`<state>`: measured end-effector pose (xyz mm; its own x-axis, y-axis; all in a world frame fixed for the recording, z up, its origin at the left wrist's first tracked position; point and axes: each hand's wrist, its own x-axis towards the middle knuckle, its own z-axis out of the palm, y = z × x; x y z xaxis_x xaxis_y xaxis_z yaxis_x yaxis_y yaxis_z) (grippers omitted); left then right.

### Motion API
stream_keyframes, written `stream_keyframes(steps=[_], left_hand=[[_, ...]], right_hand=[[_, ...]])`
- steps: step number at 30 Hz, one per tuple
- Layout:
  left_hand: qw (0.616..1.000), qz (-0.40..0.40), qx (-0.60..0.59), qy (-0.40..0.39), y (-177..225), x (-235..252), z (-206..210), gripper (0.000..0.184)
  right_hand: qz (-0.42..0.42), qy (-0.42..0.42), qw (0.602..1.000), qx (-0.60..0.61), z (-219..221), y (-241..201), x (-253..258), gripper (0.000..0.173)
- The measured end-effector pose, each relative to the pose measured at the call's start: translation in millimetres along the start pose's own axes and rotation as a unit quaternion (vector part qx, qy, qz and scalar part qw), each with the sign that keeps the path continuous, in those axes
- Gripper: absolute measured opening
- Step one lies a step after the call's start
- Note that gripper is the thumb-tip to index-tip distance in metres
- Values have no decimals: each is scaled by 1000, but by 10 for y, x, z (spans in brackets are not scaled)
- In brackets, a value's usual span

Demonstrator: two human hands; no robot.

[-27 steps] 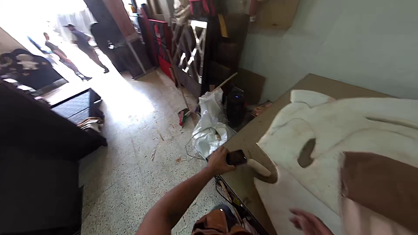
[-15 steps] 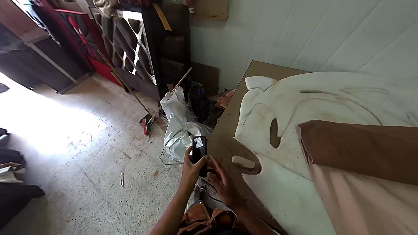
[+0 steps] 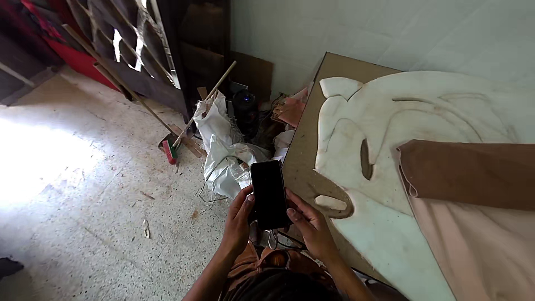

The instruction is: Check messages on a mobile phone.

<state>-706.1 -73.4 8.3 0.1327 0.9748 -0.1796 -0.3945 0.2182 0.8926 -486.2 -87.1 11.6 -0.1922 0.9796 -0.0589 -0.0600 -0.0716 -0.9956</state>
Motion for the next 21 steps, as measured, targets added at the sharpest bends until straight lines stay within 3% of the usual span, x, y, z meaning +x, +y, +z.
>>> stream_keyframes(steps=[11,21], left_hand=[[993,14,19,-114,131,169,111,40],[994,31,-20,-103,143,101,248,38]], right_hand=[[-49,0,999,-21,-220,-175,-66,48],[-70,32,997,0,-207,-224,-140,47]])
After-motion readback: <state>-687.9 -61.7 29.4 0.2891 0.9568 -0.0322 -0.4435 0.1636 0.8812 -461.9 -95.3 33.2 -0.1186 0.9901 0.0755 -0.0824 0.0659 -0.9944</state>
